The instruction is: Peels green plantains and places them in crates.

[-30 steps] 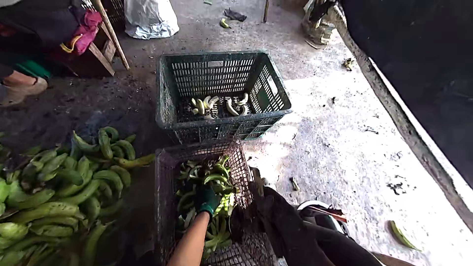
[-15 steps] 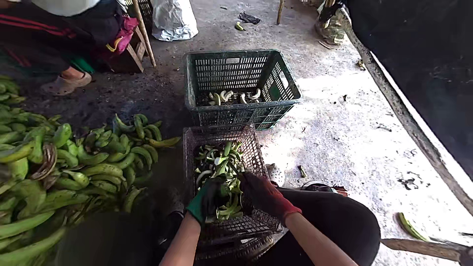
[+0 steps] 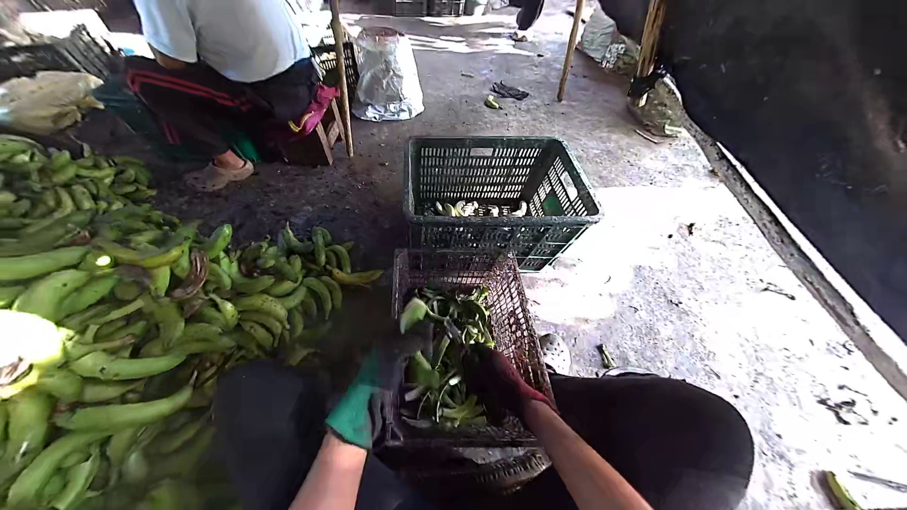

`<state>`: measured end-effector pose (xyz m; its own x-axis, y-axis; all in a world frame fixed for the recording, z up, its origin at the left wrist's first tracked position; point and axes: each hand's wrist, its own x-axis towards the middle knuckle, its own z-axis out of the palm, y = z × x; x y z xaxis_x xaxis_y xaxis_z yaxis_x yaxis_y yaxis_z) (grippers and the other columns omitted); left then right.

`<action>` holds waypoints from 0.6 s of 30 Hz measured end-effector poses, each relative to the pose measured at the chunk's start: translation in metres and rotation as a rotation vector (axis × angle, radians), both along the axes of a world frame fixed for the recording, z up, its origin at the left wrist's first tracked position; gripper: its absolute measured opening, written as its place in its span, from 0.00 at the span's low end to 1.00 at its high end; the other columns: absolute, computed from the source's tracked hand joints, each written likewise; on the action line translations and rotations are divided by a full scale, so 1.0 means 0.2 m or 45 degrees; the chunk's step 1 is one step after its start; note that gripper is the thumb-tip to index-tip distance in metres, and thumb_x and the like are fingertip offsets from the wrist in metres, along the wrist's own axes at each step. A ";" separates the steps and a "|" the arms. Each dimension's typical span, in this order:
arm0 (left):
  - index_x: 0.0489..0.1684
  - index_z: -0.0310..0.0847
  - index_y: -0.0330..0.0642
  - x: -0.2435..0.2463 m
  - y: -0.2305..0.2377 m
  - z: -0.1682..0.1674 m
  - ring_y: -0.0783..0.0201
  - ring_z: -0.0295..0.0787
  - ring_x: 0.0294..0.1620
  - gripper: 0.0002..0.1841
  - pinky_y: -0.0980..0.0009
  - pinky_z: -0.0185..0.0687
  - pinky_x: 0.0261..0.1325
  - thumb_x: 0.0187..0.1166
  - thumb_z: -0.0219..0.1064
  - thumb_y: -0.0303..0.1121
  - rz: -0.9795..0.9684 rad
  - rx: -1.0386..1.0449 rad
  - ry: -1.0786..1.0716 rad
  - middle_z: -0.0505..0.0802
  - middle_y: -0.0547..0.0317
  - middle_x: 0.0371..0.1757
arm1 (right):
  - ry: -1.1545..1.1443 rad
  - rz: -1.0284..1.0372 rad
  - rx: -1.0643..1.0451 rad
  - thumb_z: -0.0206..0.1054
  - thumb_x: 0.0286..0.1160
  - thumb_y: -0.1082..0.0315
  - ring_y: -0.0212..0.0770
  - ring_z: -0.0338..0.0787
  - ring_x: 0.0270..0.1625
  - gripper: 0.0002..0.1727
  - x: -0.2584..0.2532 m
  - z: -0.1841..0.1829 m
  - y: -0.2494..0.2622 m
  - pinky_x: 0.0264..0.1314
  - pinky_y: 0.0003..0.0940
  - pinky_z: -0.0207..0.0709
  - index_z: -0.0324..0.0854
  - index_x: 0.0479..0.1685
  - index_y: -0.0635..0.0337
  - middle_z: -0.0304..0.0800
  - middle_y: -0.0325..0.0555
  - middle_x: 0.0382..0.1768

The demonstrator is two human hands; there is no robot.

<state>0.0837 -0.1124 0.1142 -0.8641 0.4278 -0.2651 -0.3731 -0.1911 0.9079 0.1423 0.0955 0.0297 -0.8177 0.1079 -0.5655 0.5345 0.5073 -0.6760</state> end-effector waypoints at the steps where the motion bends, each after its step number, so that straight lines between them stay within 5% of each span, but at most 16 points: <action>1: 0.58 0.78 0.34 -0.02 0.00 0.01 0.69 0.86 0.35 0.14 0.71 0.86 0.41 0.79 0.66 0.30 0.116 0.043 0.165 0.89 0.60 0.36 | 0.105 -0.143 -0.213 0.50 0.92 0.51 0.46 0.91 0.40 0.26 -0.01 0.02 -0.03 0.47 0.47 0.87 0.75 0.72 0.64 0.90 0.54 0.43; 4: 0.76 0.68 0.42 -0.08 0.00 0.12 0.67 0.88 0.58 0.32 0.65 0.87 0.60 0.83 0.61 0.58 0.309 0.498 0.445 0.90 0.60 0.59 | 0.296 -0.439 -0.738 0.46 0.92 0.52 0.40 0.87 0.27 0.25 -0.04 0.10 -0.08 0.30 0.39 0.85 0.66 0.77 0.60 0.88 0.47 0.31; 6: 0.80 0.68 0.50 -0.13 -0.02 0.13 0.64 0.86 0.66 0.36 0.59 0.85 0.67 0.84 0.46 0.67 0.254 0.755 0.379 0.87 0.60 0.67 | 0.323 -0.521 -0.846 0.48 0.94 0.53 0.43 0.91 0.31 0.26 0.00 0.13 -0.09 0.35 0.41 0.88 0.64 0.82 0.59 0.91 0.50 0.36; 8: 0.74 0.74 0.44 -0.21 0.02 0.04 0.51 0.89 0.59 0.44 0.48 0.88 0.59 0.82 0.36 0.73 0.110 0.928 0.041 0.90 0.46 0.61 | 0.417 -0.481 -0.858 0.53 0.90 0.56 0.43 0.93 0.40 0.28 0.02 0.14 -0.08 0.46 0.42 0.90 0.63 0.84 0.59 0.92 0.50 0.44; 9: 0.70 0.76 0.40 -0.22 0.06 0.01 0.51 0.91 0.53 0.45 0.52 0.91 0.53 0.82 0.33 0.73 0.068 0.942 -0.091 0.91 0.44 0.56 | 0.479 -0.467 -0.848 0.57 0.86 0.61 0.40 0.92 0.42 0.29 0.03 0.14 -0.08 0.48 0.39 0.89 0.64 0.84 0.59 0.91 0.49 0.48; 11: 0.60 0.77 0.38 -0.23 0.14 -0.07 0.62 0.91 0.36 0.29 0.67 0.90 0.36 0.94 0.34 0.52 0.207 0.680 -0.141 0.91 0.51 0.40 | 0.601 -0.468 -0.739 0.63 0.79 0.70 0.34 0.90 0.49 0.30 0.05 0.16 -0.13 0.54 0.32 0.86 0.68 0.83 0.61 0.89 0.47 0.58; 13: 0.64 0.76 0.36 -0.22 0.16 -0.11 0.66 0.89 0.36 0.19 0.70 0.89 0.38 0.95 0.43 0.38 0.352 0.305 -0.108 0.90 0.53 0.41 | 0.690 -0.341 -0.507 0.63 0.79 0.68 0.30 0.86 0.63 0.27 0.09 0.18 -0.17 0.69 0.29 0.80 0.74 0.79 0.61 0.85 0.46 0.68; 14: 0.66 0.76 0.35 -0.23 0.16 -0.13 0.66 0.89 0.38 0.19 0.70 0.88 0.41 0.94 0.46 0.37 0.357 0.182 -0.088 0.90 0.53 0.44 | 0.747 -0.249 -0.325 0.64 0.78 0.66 0.33 0.86 0.67 0.25 0.11 0.19 -0.18 0.72 0.34 0.79 0.80 0.75 0.60 0.86 0.47 0.68; 16: 0.68 0.76 0.35 -0.22 0.13 -0.11 0.68 0.88 0.41 0.18 0.71 0.87 0.44 0.94 0.48 0.36 0.314 0.046 -0.072 0.90 0.54 0.47 | 0.894 -0.066 0.054 0.67 0.74 0.62 0.45 0.90 0.57 0.19 0.13 0.20 -0.20 0.61 0.50 0.83 0.90 0.62 0.51 0.91 0.48 0.56; 18: 0.63 0.78 0.35 -0.20 0.12 -0.10 0.70 0.88 0.40 0.15 0.73 0.87 0.43 0.92 0.50 0.34 0.270 -0.007 -0.040 0.90 0.56 0.44 | 0.902 0.044 0.305 0.69 0.71 0.64 0.55 0.91 0.54 0.19 0.10 0.22 -0.23 0.57 0.62 0.80 0.92 0.61 0.43 0.92 0.52 0.54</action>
